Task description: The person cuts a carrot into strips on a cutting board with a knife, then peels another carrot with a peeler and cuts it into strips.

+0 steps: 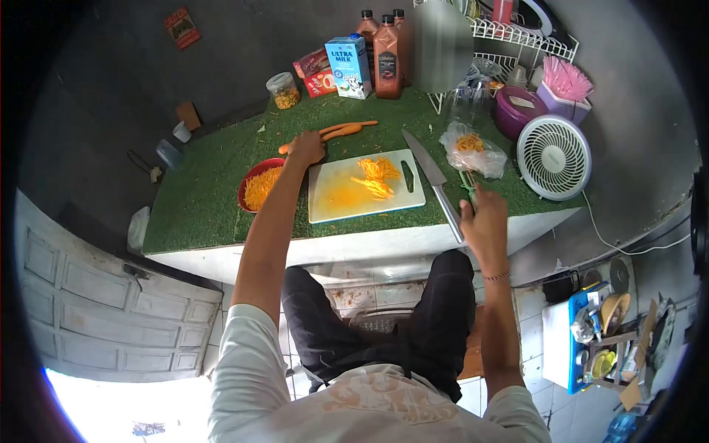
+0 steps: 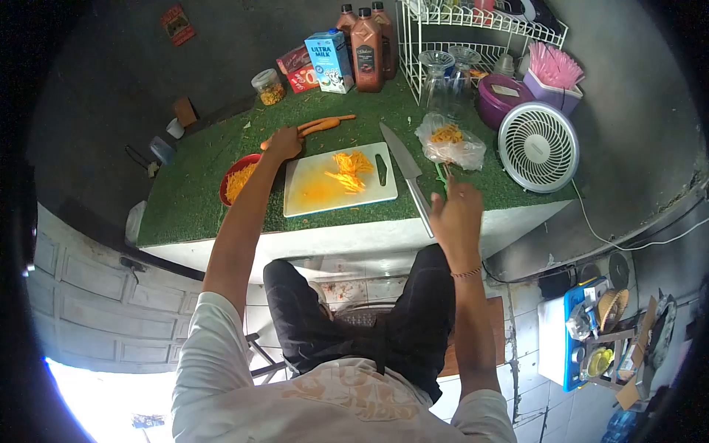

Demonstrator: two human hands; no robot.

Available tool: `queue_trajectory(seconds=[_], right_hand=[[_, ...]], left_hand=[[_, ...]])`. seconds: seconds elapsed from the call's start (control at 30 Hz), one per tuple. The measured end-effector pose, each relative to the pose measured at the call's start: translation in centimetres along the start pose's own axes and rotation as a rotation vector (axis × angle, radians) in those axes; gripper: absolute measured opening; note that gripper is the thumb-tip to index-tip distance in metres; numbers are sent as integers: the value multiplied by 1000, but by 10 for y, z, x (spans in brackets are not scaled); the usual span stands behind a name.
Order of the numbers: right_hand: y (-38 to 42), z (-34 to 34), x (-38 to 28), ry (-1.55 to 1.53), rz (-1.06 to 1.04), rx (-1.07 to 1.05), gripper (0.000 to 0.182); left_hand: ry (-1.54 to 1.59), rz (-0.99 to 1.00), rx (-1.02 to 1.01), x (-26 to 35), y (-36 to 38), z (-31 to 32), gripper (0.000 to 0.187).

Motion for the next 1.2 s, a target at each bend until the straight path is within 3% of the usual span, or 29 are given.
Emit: queue_trajectory(seconds=[0.13, 0.23, 0.33, 0.43, 0.53, 0.63, 0.73, 0.8, 0.9, 0.93, 1.03, 1.2], right_hand=[[15, -7, 37, 74, 90, -1, 48], [23, 4, 45, 19, 129, -80, 48], [20, 5, 45, -17, 179, -100, 44], [16, 11, 44, -58, 184, -142, 40], [12, 22, 51, -64, 47, -100, 33], [9, 32, 69, -270, 347, -322, 35], [4, 13, 62, -385, 440, -243, 24], [2, 1, 53, -494, 404, -146, 20], [10, -12, 2, -840, 619, -218, 27], [16, -12, -23, -930, 600, -247, 30], [46, -1, -81, -1041, 620, -326, 30], [77, 31, -103, -1131, 661, -508, 28]], left_hand=[[-32, 43, -164, 2, -14, 12, 29], [52, 61, 10, 1, -15, 2, 25], [127, 39, 111, 8, -10, -30, 38], [184, 85, 132, 24, 5, -79, 31], [229, 163, 278, 37, 28, -128, 22], [360, 111, 354, 44, 72, -172, 21], [724, 80, 494, 35, 121, -181, 22], [955, -62, 452, 28, 157, -160, 18], [1325, -289, 356, 46, 223, -113, 12], [1488, -329, 305, 61, 245, -92, 16], [1623, -351, 61, 107, 300, -53, 18], [1581, -316, -103, 123, 354, -22, 16]])
Point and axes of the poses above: each hand's wrist, its own y-axis away from the middle knuckle, its own z-axis out of the palm, x = y × z, the point moved 8 cm from there along -y, towards the middle knuckle, and after that the axes turned 15 degrees about x, right-handed, at the moved point
